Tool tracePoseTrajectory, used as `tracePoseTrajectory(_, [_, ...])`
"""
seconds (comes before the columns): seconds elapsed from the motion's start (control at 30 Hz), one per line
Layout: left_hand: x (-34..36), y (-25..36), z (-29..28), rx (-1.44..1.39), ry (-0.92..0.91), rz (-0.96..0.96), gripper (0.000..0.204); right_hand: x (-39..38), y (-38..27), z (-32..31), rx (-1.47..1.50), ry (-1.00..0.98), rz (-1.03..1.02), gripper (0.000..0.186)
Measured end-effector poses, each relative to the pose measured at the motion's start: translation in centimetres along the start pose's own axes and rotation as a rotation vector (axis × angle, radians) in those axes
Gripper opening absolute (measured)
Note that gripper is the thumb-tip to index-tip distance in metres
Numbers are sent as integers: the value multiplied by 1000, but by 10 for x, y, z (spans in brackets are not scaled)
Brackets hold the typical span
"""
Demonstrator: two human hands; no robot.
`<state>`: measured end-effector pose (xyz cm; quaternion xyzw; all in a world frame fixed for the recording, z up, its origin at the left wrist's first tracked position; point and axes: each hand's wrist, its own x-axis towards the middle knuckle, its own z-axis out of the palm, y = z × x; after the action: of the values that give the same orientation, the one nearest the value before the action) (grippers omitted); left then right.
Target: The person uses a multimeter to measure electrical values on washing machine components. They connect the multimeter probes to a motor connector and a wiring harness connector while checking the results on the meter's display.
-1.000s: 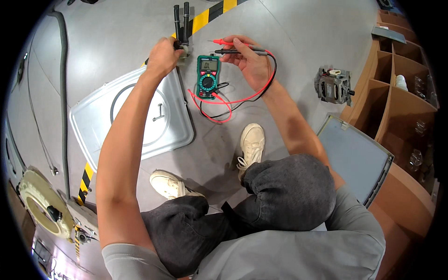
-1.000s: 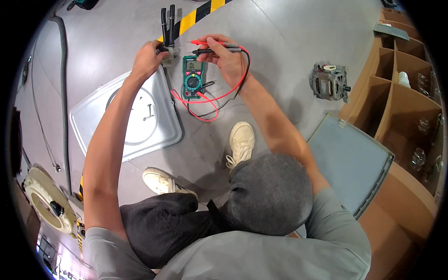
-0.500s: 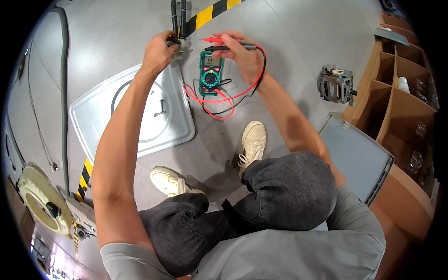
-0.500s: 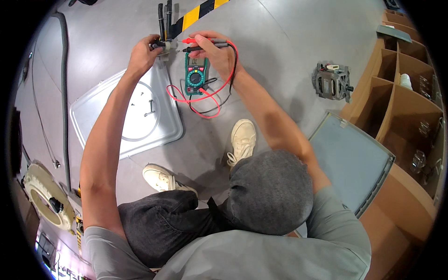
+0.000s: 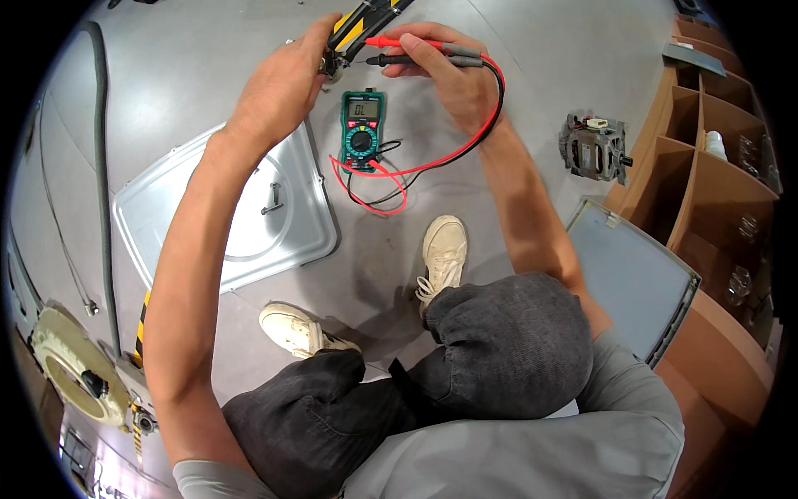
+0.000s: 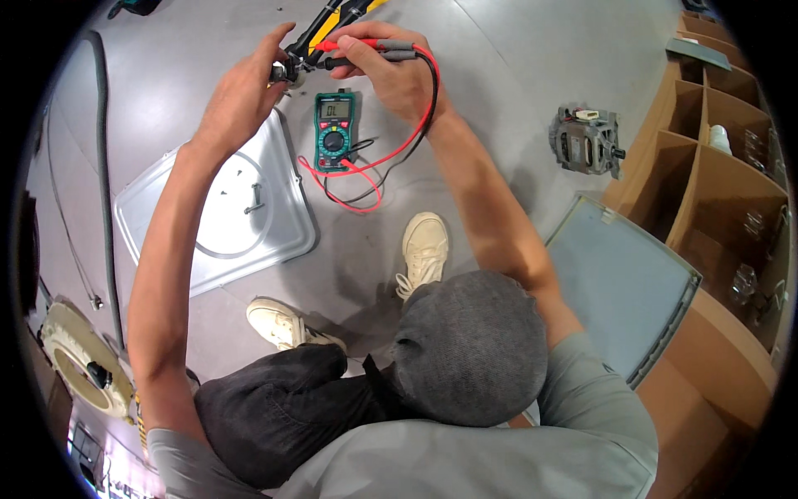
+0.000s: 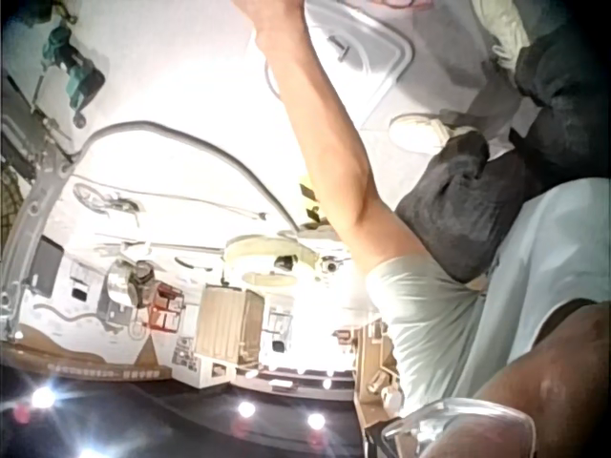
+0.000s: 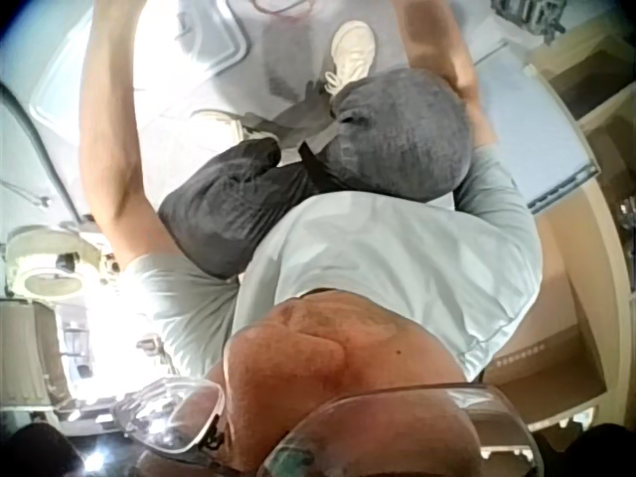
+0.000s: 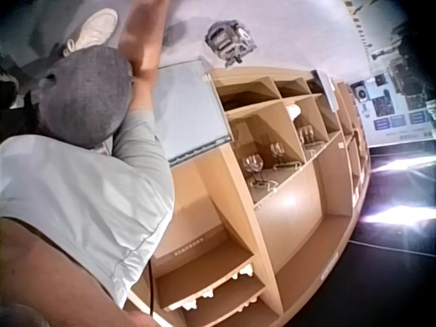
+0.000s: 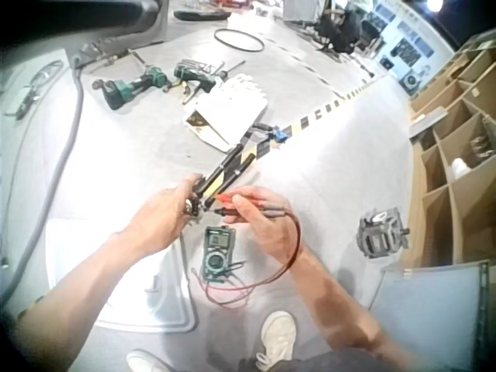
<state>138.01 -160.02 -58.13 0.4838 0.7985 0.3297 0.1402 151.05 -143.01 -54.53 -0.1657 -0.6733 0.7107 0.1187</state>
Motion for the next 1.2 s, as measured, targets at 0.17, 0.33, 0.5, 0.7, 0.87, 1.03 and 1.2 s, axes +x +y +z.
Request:
tracePoseTrajectory(0.17, [2,18,-3,101,25,121,74,-3,-11,2,-111,12,-69,21])
tracePoseTrajectory(0.33, [0,25,-2,169,36,146,77,-4,-7,4,-130,36,-66,20])
tracePoseTrajectory(0.5, [0,29,-3,193,63,177,78,-4,-5,3,-132,49,-74,20])
tracePoseTrajectory(0.7, [0,30,-2,220,105,227,75,-5,-6,3,-144,51,-77,21])
tracePoseTrajectory(0.87, [0,24,1,291,124,264,69,-5,-12,2,-82,54,22,21])
tracePoseTrajectory(1.03, [-2,27,1,325,126,298,64,-4,-12,-1,-158,39,-5,20])
tracePoseTrajectory(1.2, [-3,26,4,335,116,267,65,-6,-9,1,-265,40,-47,18])
